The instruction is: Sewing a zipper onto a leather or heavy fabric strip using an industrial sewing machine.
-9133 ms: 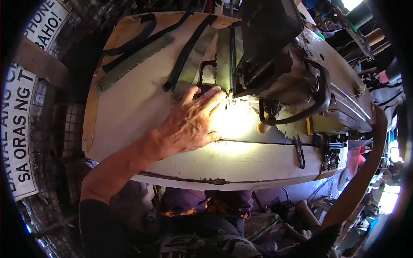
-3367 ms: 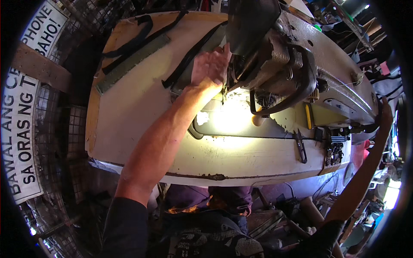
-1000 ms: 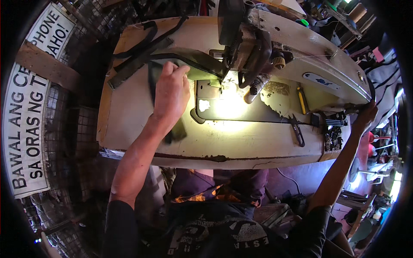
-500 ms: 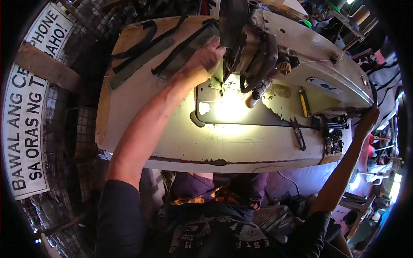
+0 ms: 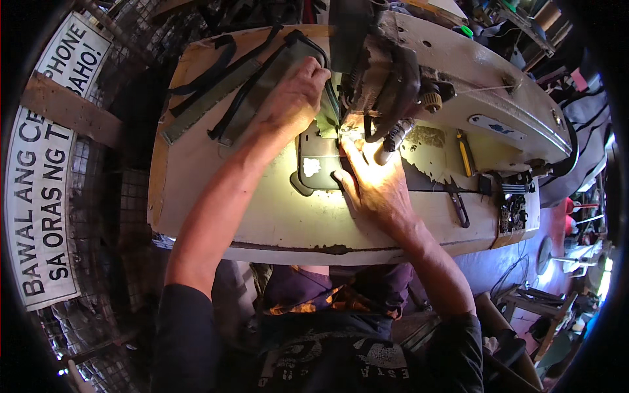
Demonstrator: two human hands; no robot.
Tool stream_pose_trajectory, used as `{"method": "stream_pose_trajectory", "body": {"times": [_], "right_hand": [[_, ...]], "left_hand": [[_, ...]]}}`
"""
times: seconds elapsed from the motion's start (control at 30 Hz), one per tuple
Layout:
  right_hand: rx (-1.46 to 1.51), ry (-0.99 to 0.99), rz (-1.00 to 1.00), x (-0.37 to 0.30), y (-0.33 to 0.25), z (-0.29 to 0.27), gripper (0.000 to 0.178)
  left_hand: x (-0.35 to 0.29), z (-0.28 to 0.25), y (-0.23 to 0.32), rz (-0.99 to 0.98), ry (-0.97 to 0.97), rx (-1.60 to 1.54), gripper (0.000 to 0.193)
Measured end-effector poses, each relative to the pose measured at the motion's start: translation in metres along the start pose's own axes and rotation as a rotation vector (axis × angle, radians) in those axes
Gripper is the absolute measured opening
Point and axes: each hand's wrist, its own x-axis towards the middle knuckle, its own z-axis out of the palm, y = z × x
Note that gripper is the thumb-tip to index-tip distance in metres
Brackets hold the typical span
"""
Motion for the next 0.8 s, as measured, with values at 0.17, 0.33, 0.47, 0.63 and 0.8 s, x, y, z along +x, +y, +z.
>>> {"method": "stream_pose_trajectory", "body": {"times": [0.17, 0.33, 0.47, 0.63, 0.8], "right_hand": [[-0.077, -0.045, 0.005, 0.006, -0.004, -0.008, 0.062], [-0.028, 0.039, 0.005, -0.002, 0.002, -0.002, 0.051], [0.041, 0.068, -0.001, -0.001, 0.000, -0.005, 0.046], [-0.016, -0.002, -0.072, 0.003, -0.004, -0.008, 0.053], [-0.022, -0.009, -0.052, 0.004, -0.002, -0.004, 0.056]], "left_hand": [[-0.004, -0.001, 0.005, -0.075, 0.024, -0.138, 0.037], [-0.048, -0.036, 0.018, -0.200, 0.117, -0.049, 0.027], [-0.093, -0.064, 0.038, -0.307, -0.001, 0.012, 0.021], [-0.112, -0.092, 0.059, -0.244, -0.022, 0.097, 0.015], [-0.096, -0.090, 0.074, -0.263, -0.131, 0.107, 0.025]]}}
